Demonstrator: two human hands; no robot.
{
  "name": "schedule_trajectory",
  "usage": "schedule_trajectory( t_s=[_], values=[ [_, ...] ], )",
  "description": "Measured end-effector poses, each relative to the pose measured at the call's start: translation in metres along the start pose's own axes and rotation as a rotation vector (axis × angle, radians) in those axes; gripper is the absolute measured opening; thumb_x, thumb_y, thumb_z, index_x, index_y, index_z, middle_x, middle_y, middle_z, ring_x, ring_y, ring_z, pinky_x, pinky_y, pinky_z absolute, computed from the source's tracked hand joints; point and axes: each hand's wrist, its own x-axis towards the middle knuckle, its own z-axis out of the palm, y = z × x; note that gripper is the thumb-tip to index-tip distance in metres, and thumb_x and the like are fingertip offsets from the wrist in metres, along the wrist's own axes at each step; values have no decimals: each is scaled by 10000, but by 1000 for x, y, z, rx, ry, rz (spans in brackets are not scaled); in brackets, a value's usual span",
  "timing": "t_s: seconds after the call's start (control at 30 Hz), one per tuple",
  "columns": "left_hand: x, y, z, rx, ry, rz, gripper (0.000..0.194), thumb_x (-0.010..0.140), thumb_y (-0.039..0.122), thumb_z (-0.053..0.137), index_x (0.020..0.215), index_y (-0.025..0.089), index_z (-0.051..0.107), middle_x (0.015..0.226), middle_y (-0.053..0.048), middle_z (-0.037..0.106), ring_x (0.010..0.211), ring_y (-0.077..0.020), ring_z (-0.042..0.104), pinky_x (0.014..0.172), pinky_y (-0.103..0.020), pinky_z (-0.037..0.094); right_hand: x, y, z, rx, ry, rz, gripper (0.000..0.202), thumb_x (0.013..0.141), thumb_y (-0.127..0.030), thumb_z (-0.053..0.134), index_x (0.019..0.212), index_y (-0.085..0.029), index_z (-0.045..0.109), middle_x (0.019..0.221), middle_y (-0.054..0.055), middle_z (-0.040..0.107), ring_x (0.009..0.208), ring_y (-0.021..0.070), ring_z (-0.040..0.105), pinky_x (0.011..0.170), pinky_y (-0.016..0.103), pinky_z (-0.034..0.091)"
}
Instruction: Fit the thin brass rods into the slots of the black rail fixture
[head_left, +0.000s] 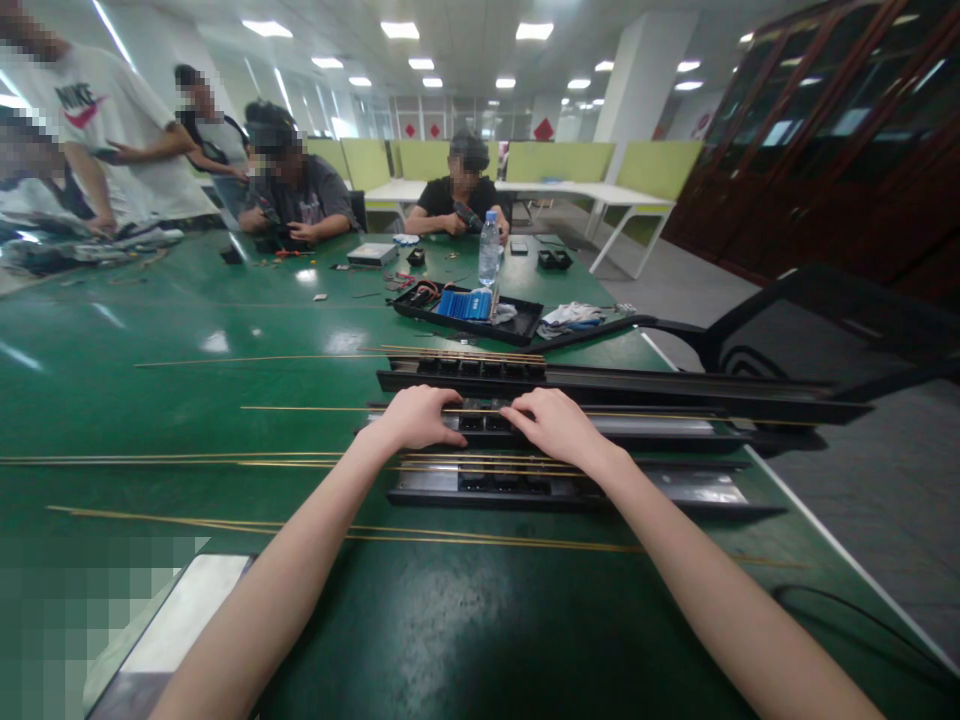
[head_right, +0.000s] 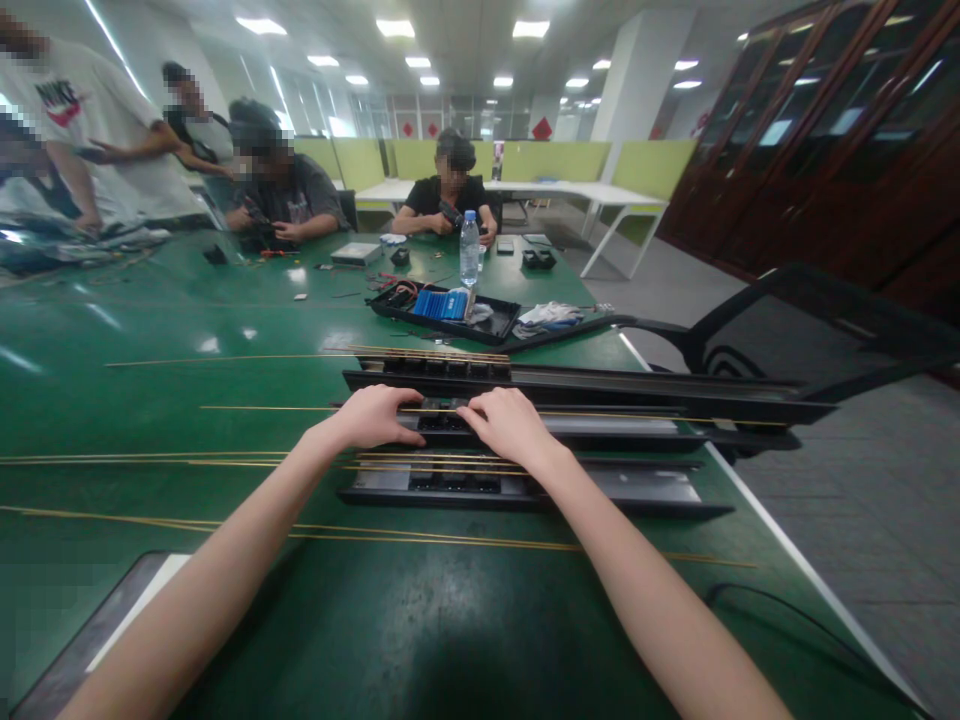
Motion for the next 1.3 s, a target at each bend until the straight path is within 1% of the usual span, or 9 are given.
schedule_trajectory(
  t_s=[0.4, 0.67, 0.87, 1.0, 1.13, 1.3],
  values=[
    [-1, 2, -2, 11, -15, -12, 766, 643, 716, 673, 1280, 293, 632, 1216, -64, 713, 1104, -316, 656, 919, -382, 511, -1, -3, -7, -32, -17, 9, 449, 1013, -457, 404, 871, -219, 758, 897, 64, 765, 866, 217, 669, 782, 314, 420],
    [0, 1, 0, 11, -3, -1, 768, 639, 721, 672, 1272, 286, 636, 1181, -69, 726, 1072, -316, 670, 901, -385, 519, 0, 3, -6, -30, 5, 4, 430, 999, -458, 441, 857, -216, 765, 880, 61, 763, 851, 220, 662, 770, 318, 408],
    [0, 0, 0, 7, -2, 2, 769, 644, 720, 669, 1277, 285, 630, 1199, -69, 719, 1085, -313, 666, 915, -383, 512, -1, 7, -9, -19, -1, 14, 407, 984, -460, 474, 844, -221, 772, 873, 51, 762, 839, 214, 654, 760, 313, 405],
    [0, 0, 0, 8, -12, -7, 768, 644, 722, 668, 1276, 288, 631, 1209, -70, 715, 1098, -315, 660, 928, -386, 506, -1, 9, -8, -30, 4, 14, 415, 980, -477, 472, 858, -220, 774, 883, 54, 761, 843, 217, 652, 760, 315, 407],
    [-1, 2, -2, 11, -4, 5, 767, 647, 714, 669, 1278, 279, 633, 1203, -75, 717, 1083, -321, 663, 909, -393, 514, -2, 8, -9, -15, 2, 21, 433, 980, -499, 459, 862, -226, 774, 867, 53, 759, 834, 215, 653, 748, 313, 408],
    [-2, 2, -3, 17, -10, -4, 771, 644, 718, 670, 1277, 281, 632, 1194, -75, 720, 1085, -324, 662, 911, -396, 513, -2, 9, -11, -10, 0, 28, 464, 983, -512, 442, 826, -220, 767, 867, 62, 756, 837, 214, 654, 748, 308, 410]
  ],
)
